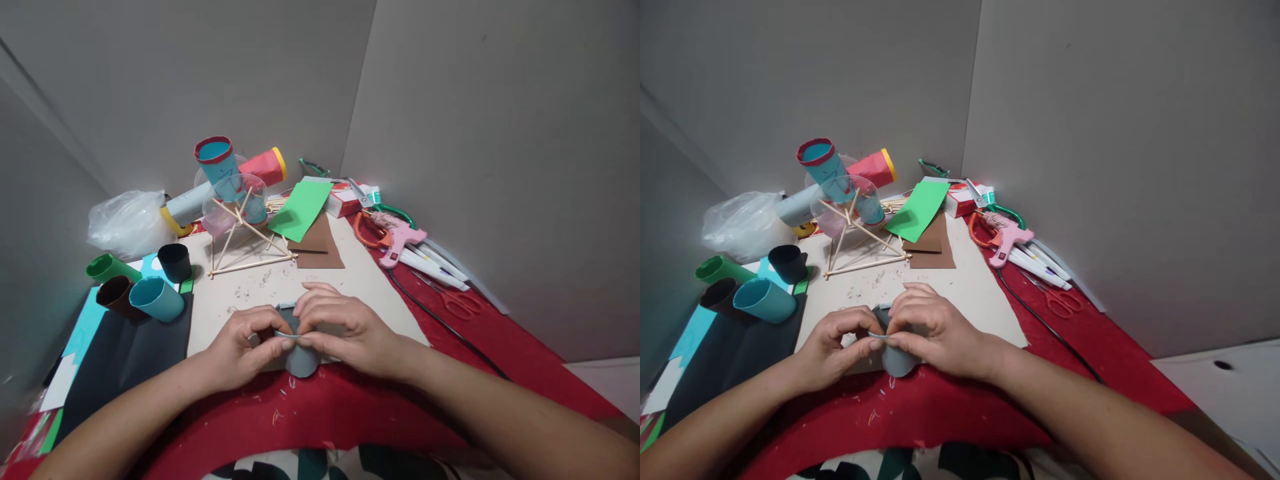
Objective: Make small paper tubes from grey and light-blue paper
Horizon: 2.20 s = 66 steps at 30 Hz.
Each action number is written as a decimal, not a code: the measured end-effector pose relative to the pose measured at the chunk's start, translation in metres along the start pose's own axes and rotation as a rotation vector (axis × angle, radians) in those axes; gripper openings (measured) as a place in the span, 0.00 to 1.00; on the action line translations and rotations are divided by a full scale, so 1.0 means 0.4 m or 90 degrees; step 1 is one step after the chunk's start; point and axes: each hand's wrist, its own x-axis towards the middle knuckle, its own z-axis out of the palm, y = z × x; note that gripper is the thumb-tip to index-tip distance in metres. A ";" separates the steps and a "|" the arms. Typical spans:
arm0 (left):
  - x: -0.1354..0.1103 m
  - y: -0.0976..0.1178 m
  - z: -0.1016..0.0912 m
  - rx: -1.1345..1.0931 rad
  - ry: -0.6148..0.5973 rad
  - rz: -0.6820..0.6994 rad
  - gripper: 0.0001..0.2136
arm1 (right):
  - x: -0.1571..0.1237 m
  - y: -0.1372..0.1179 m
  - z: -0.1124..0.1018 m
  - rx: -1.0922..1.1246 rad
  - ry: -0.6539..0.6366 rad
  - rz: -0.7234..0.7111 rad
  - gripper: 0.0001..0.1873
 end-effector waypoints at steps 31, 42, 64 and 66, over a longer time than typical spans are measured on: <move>-0.004 0.010 -0.003 0.001 0.028 -0.008 0.08 | -0.005 -0.002 -0.002 -0.080 0.028 -0.034 0.06; -0.015 0.014 0.011 0.018 -0.008 0.008 0.07 | -0.008 -0.014 0.002 -0.125 -0.038 -0.066 0.06; -0.016 0.010 0.024 0.007 0.071 0.082 0.05 | 0.005 -0.017 -0.001 -0.019 -0.041 -0.015 0.07; -0.018 0.009 0.029 -0.004 0.068 0.105 0.06 | 0.002 -0.019 0.004 -0.024 -0.051 -0.026 0.08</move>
